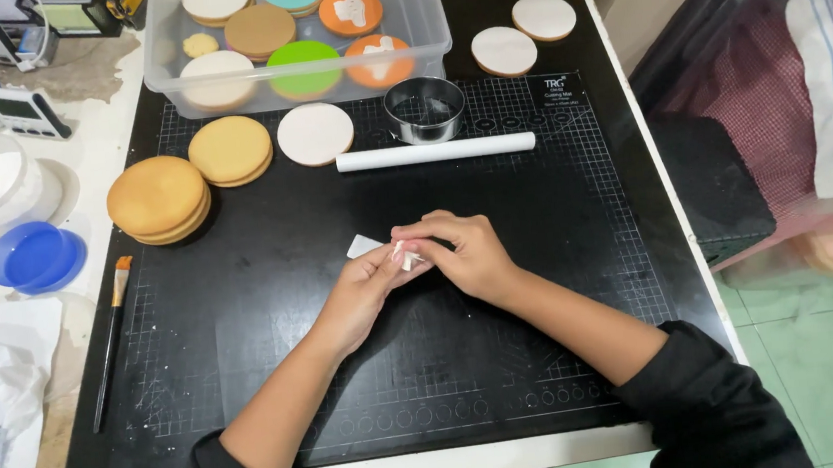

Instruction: Decorating a round cookie by applying a liquid adhesive with a brush and then placing and smoothing a white fondant circle on top.

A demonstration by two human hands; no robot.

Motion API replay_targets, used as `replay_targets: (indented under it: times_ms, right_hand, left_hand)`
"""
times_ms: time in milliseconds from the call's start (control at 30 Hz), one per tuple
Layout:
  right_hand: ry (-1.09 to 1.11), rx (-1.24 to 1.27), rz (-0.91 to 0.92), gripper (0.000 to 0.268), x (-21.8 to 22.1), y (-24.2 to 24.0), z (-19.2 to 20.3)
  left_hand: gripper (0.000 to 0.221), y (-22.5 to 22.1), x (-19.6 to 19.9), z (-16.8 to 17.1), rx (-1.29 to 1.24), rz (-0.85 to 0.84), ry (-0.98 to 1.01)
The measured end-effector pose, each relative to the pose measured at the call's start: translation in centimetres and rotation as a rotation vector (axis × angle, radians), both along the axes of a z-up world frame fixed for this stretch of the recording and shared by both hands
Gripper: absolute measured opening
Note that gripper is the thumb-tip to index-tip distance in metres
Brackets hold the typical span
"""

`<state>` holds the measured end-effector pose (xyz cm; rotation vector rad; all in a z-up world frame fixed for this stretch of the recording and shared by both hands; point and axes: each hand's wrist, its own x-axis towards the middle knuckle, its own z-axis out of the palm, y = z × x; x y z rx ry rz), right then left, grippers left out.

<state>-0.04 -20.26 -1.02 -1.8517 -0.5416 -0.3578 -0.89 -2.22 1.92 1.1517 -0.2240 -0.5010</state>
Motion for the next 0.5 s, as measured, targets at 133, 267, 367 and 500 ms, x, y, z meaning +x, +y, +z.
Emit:
replay_targets:
  times_ms: [133, 267, 367, 500]
  right_hand:
    - [0.074, -0.047, 0.039, 0.036, -0.9, 0.1, 1.5]
    - [0.084, -0.126, 0.070, 0.051, -0.9, 0.5, 0.6]
    - [0.127, -0.024, 0.006, 0.042, -0.9, 1.2, 0.3]
    - [0.222, 0.109, -0.106, 0.020, -0.1, 1.5, 1.3]
  left_hand:
    - [0.034, 0.4, 1.3, -3.4, 0.064, 0.084, -0.025]
    - [0.026, 0.4, 1.9, -4.4, 0.131, 0.170, -0.020]
    - [0.026, 0.5, 1.7, -2.8, 0.258, 0.153, -0.055]
    - [0.025, 2.7, 2.3, -0.7, 0.596, 0.213, -0.271]
